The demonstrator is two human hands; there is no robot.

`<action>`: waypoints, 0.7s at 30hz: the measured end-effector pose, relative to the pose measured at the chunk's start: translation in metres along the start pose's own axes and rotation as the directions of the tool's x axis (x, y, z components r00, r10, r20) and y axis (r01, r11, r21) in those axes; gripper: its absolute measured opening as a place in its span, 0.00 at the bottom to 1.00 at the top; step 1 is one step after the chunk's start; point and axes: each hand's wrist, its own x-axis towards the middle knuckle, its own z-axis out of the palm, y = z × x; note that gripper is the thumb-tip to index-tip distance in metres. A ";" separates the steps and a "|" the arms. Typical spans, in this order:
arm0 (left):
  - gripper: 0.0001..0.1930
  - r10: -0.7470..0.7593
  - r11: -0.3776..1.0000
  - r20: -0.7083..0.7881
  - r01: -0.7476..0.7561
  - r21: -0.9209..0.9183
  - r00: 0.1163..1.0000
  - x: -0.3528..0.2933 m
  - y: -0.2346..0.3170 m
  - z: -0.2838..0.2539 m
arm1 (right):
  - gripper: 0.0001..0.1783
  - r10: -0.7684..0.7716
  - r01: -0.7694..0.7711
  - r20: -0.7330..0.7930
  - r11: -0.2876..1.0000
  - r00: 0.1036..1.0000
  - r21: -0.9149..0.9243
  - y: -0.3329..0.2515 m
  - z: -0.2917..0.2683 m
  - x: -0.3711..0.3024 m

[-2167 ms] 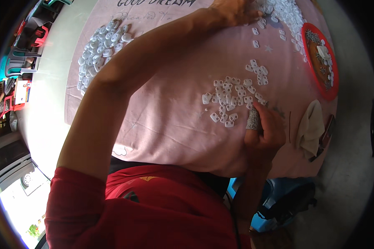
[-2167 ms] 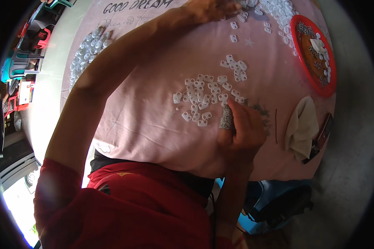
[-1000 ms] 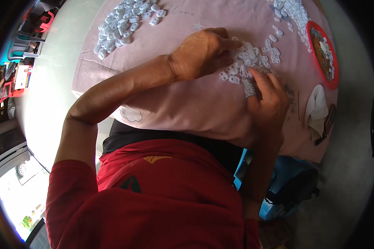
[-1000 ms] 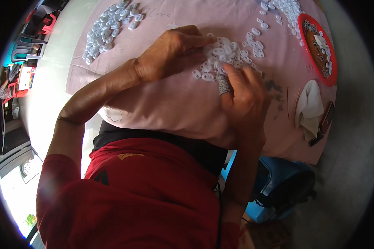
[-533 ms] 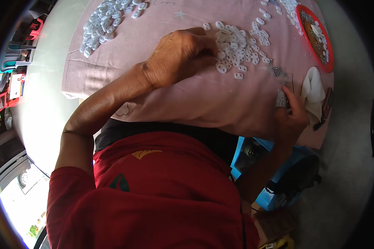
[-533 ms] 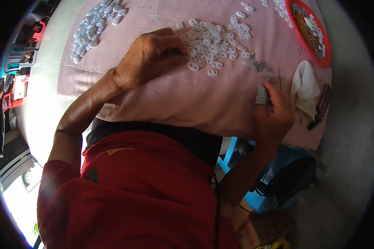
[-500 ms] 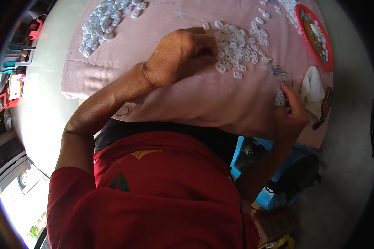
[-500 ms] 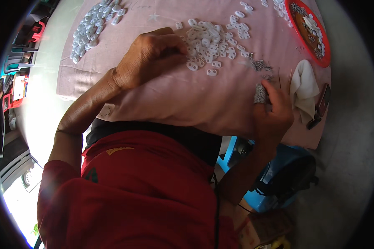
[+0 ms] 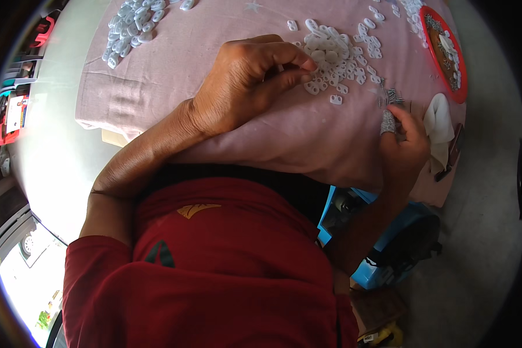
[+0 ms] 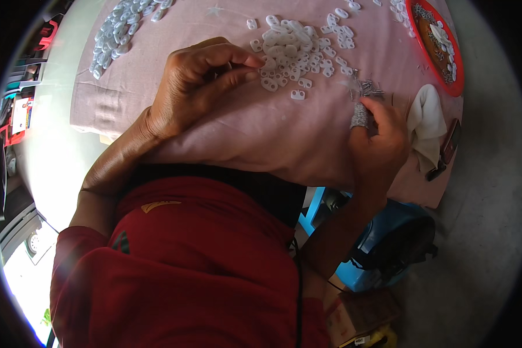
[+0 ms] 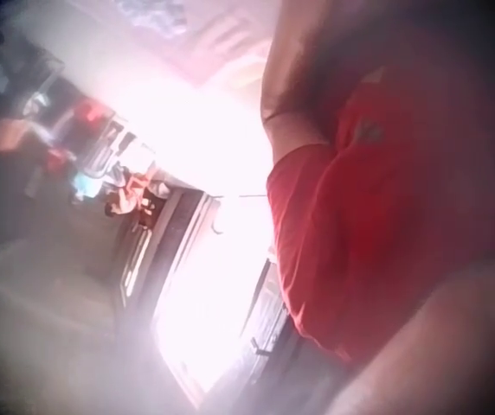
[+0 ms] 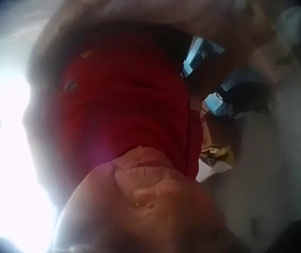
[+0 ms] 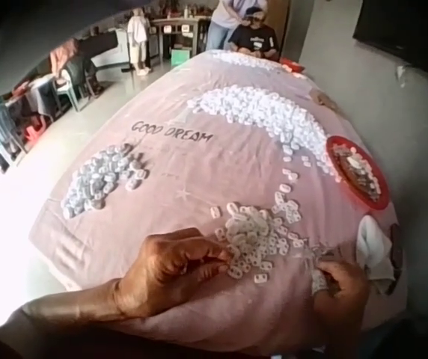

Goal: The person assembles small white plastic components by manually connecting plastic fasteners to plastic parts.

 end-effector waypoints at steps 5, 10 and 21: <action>0.07 0.000 0.998 -0.032 -0.002 -0.058 0.999 -0.005 -0.005 0.000 | 0.18 0.018 -0.018 -0.022 1.000 1.000 0.015 0.001 0.001 0.004; 0.06 -0.178 0.965 0.001 0.175 -0.196 0.984 -0.008 0.001 -0.002 | 0.20 -0.125 0.127 0.035 0.990 0.991 -0.060 -0.002 0.011 0.012; 0.06 -0.191 0.894 0.031 0.187 -0.407 0.981 -0.012 -0.008 0.005 | 0.11 0.282 -0.243 -0.045 0.888 0.959 0.389 0.009 0.011 -0.004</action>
